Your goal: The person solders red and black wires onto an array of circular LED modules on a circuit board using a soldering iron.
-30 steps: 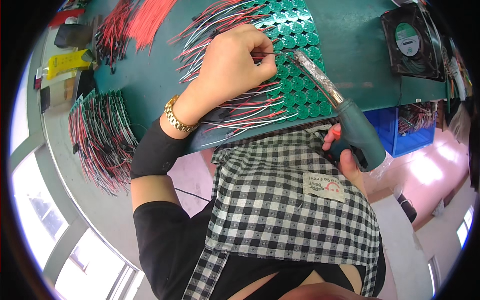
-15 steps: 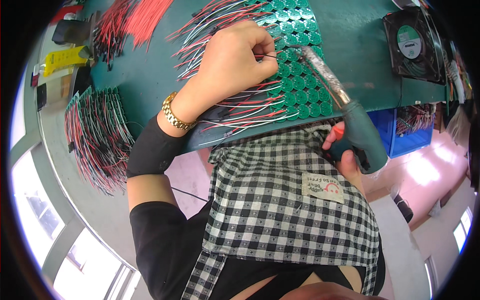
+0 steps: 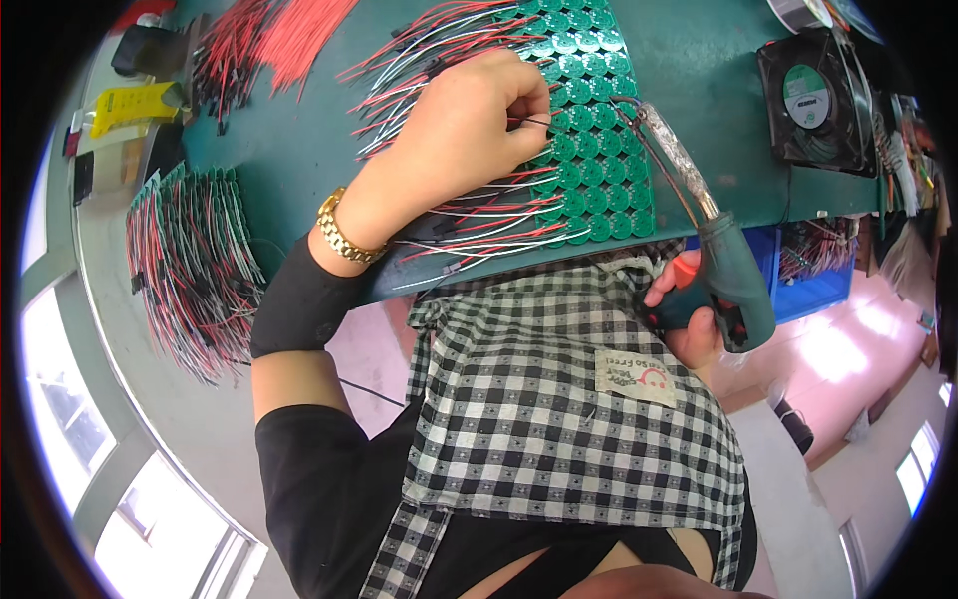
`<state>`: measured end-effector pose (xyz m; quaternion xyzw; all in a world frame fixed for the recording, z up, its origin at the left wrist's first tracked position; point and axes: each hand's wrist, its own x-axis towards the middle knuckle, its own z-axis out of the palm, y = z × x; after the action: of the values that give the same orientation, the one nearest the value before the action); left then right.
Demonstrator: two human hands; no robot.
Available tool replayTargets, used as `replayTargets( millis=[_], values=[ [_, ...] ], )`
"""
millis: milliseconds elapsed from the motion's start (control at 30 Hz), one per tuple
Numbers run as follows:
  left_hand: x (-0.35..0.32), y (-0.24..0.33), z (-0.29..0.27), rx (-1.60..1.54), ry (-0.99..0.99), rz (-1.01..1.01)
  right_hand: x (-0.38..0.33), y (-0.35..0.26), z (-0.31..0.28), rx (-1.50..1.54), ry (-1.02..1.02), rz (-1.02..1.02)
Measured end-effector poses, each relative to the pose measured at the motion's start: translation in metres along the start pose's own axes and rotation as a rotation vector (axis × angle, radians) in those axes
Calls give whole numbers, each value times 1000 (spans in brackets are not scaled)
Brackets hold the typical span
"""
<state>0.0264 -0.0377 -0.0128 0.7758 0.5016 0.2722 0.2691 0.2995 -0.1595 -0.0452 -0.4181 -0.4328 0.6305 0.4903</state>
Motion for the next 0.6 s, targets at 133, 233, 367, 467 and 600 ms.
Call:
replayTargets(
  millis=[133, 233, 367, 467, 600],
  values=[
    [-2, -1, -17, -102, -73, 13, 0, 1, -1, 5, -19, -5],
    [0, -5, -16, -158, -60, 213, -1, 0, -2, 4, 7, 3],
    [-2, -7, -3, 8, 3, 234, -2, -3, -4, 0, -78, 31],
    [-4, -9, 0, 42, 7, 193, -2, -4, -1, -34, -66, 58],
    [-3, -9, 2, -15, 43, 156, -2, -4, 1, -64, -37, 84]
  ],
)
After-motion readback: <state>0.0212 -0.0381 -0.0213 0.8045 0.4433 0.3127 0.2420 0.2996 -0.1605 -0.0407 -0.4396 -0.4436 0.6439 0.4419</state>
